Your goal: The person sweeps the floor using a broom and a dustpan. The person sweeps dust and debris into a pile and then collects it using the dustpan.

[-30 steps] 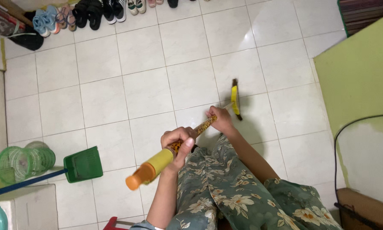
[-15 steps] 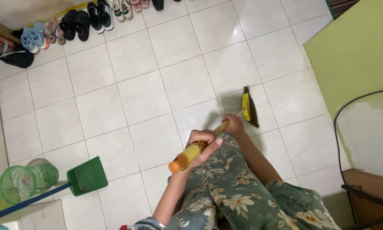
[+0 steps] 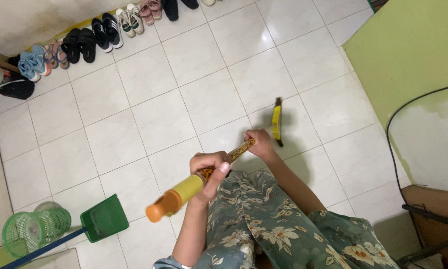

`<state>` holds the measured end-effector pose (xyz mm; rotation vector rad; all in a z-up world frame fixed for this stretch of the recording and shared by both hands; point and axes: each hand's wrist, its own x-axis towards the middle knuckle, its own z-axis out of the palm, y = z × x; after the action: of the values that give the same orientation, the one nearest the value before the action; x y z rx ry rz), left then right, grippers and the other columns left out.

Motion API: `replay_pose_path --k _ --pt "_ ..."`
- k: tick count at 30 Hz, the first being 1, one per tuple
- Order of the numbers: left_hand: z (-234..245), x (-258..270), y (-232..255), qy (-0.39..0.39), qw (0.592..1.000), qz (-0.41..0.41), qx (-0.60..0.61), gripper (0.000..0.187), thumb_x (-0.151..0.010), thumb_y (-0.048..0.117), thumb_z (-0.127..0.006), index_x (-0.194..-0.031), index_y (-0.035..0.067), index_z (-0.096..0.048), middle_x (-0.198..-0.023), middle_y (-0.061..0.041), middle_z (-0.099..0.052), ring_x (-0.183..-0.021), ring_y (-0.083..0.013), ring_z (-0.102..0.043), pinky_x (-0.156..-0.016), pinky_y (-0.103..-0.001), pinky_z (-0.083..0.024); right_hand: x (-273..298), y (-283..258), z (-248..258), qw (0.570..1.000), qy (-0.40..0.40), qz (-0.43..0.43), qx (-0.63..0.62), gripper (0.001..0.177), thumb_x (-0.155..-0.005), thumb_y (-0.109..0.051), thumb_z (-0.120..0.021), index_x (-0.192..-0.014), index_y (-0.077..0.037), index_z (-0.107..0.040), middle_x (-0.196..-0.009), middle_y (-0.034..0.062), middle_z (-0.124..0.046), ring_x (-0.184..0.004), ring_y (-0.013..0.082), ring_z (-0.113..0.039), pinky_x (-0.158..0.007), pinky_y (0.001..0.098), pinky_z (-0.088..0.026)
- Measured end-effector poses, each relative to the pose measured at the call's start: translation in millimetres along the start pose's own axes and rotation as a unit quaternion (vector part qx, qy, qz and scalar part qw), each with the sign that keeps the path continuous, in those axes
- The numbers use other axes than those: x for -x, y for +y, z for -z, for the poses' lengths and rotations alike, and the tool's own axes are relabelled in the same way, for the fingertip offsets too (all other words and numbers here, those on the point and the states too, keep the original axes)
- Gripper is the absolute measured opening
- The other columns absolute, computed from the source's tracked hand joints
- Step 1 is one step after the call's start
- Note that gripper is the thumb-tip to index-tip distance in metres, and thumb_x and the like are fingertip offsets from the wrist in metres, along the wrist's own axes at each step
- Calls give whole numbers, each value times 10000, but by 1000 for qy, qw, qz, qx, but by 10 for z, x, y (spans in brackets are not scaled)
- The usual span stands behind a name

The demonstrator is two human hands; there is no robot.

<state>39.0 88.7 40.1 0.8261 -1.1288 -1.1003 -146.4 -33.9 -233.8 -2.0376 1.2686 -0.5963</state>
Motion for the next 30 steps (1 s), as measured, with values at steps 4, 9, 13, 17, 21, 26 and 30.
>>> replay_pose_path --k 4,9,13,17,21,26,30 --pt "-213 -76 19 10 998 5 54 436 -1006 112 -628 -626 71 -418 -578 -2 -439 -573 -131 -422 -598 -319 -386 203 160 229 999 24 19 19 135 -730 -203 -738 -724 -123 -629 -706 84 -683 -687 339 -640 -764 473 -480" --pt "-479 -11 -319 6 993 81 89 475 -997 141 -649 -594 84 -404 -556 -9 -443 -549 -138 -401 -556 -306 -363 596 578 537 999 18 -24 35 151 -608 -179 -718 -734 -116 -664 -721 85 -704 -732 351 -668 -745 476 -493" --pt "-759 41 -650 -36 994 98 -11 513 -959 187 -668 -531 112 -396 -515 28 -444 -474 -103 -364 -474 -270 -296 934 850 689 998 35 -41 33 108 -700 -201 -714 -745 -116 -666 -749 102 -707 -725 360 -673 -739 444 -534" --pt "-1131 160 -676 -91 988 114 -44 541 -977 180 -711 -581 121 -347 -548 33 -385 -512 -92 -322 -511 -286 -274 1163 943 814 997 45 -66 -8 157 -684 -201 -727 -776 -87 -669 -761 142 -699 -729 381 -680 -647 440 -510" --pt "-1444 195 -584 -137 983 87 -83 560 -940 194 -724 -533 136 -344 -468 23 -415 -405 -83 -400 -408 -290 -278 1222 884 877 996 26 -50 -73 180 -928 -169 -667 -847 -21 -605 -790 193 -630 -729 379 -635 -670 437 -475" --pt "-1684 349 -453 -142 985 50 -81 562 -958 190 -730 -591 132 -308 -522 6 -398 -463 -91 -353 -459 -296 -259 1368 792 1098 991 5 -14 -131 150 -849 -111 -667 -816 5 -576 -745 201 -607 -666 335 -601 -625 427 -450" --pt "-1862 448 -512 -81 996 25 17 506 -979 178 -710 -586 131 -394 -541 9 -460 -468 -92 -386 -450 -285 -291 1454 888 1188 996 -1 -50 -76 175 -901 -140 -690 -811 -12 -611 -752 188 -627 -662 321 -609 -631 409 -454"
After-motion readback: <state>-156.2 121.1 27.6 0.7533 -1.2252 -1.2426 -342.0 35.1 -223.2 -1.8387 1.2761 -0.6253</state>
